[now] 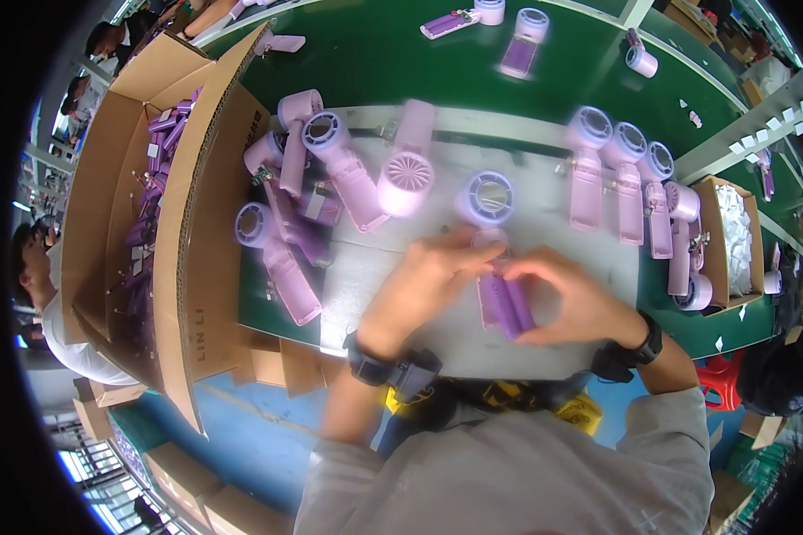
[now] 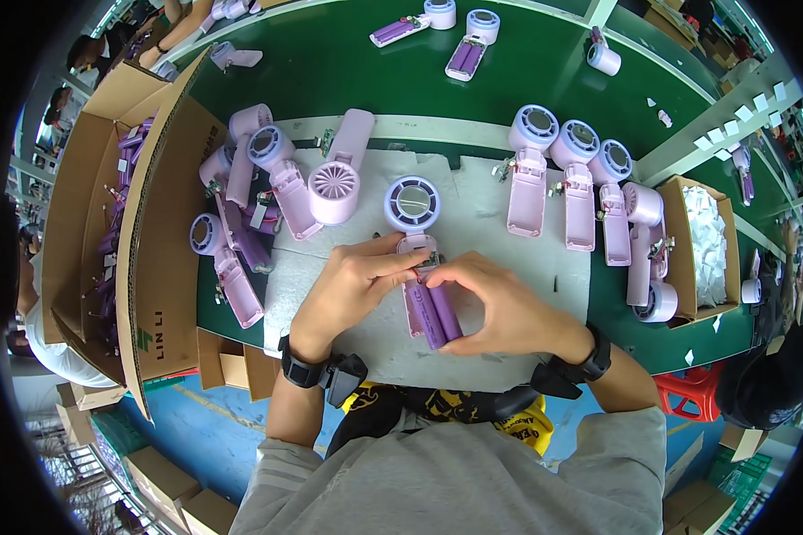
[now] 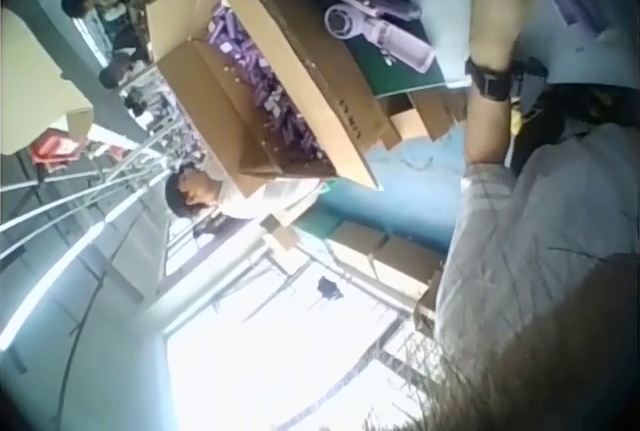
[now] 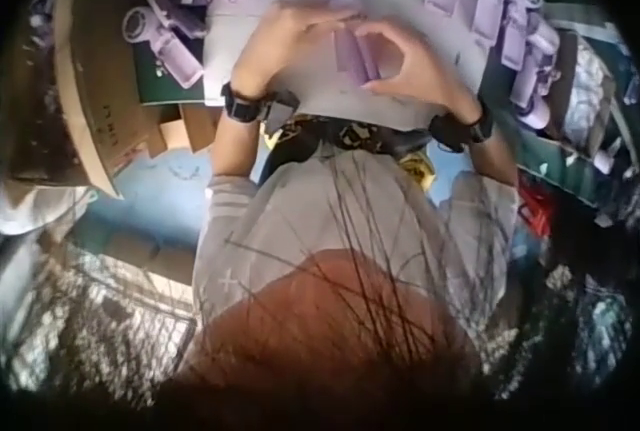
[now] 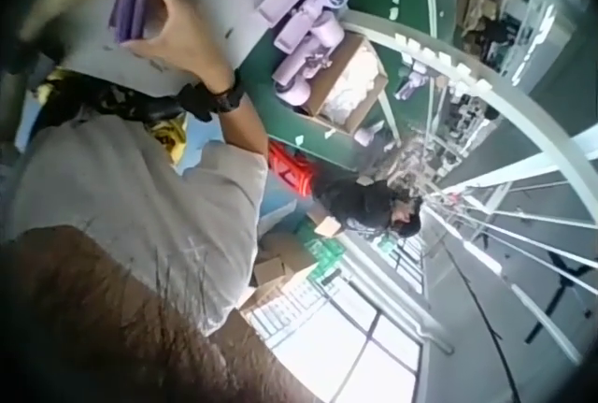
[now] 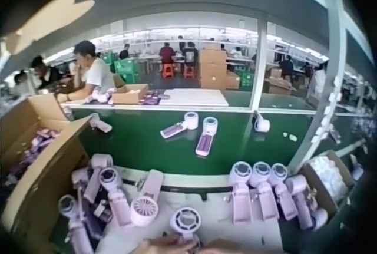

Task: The person reaches into a box for a battery, places it into a handheld fan casing, and fits a circuit board into the handle. After pressing the components into place, the person sets the fan aside and repeats the process.

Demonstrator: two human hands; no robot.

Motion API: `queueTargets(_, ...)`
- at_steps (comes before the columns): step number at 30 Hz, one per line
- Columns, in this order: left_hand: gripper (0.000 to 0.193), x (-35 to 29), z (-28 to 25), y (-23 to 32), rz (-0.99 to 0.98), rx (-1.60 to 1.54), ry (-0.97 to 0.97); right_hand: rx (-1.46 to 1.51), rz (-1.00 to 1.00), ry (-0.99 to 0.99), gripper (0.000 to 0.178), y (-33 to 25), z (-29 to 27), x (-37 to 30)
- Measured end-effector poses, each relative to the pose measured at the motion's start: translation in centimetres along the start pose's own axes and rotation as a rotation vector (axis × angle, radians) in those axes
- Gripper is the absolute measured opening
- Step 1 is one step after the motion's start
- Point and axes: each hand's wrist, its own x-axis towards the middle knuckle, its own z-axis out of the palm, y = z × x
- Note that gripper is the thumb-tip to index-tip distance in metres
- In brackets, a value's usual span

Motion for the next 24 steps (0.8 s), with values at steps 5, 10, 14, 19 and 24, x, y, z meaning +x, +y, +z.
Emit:
queueTargets(5,0.035,-0.1,0.0,-0.2,0.017,-0.033,0.014,-0.16,-0.093,0.101,0.062,0.1,1.1,0.2)
queueTargets(10,0.036,-0.1,-0.2,0.3,-0.011,-0.007,-0.011,-0.182,-0.135,0.113,0.061,0.1,1.1,0.2)
queueTargets(14,0.037,-0.1,-0.3,0.3,-0.04,-0.031,-0.016,-0.169,-0.099,0.099,0.061,0.1,1.2,0.2)
queueTargets(19,0.04,-0.2,-0.5,0.4,-0.014,-0.026,-0.024,-0.306,-0.165,0.141,0.063,-0.1,1.8,-0.1)
queueTargets(24,0.042,-0.3,-0.5,0.2,-0.009,-0.038,-0.039,-0.239,-0.083,0.165,0.068,-0.2,2.6,-1.0)
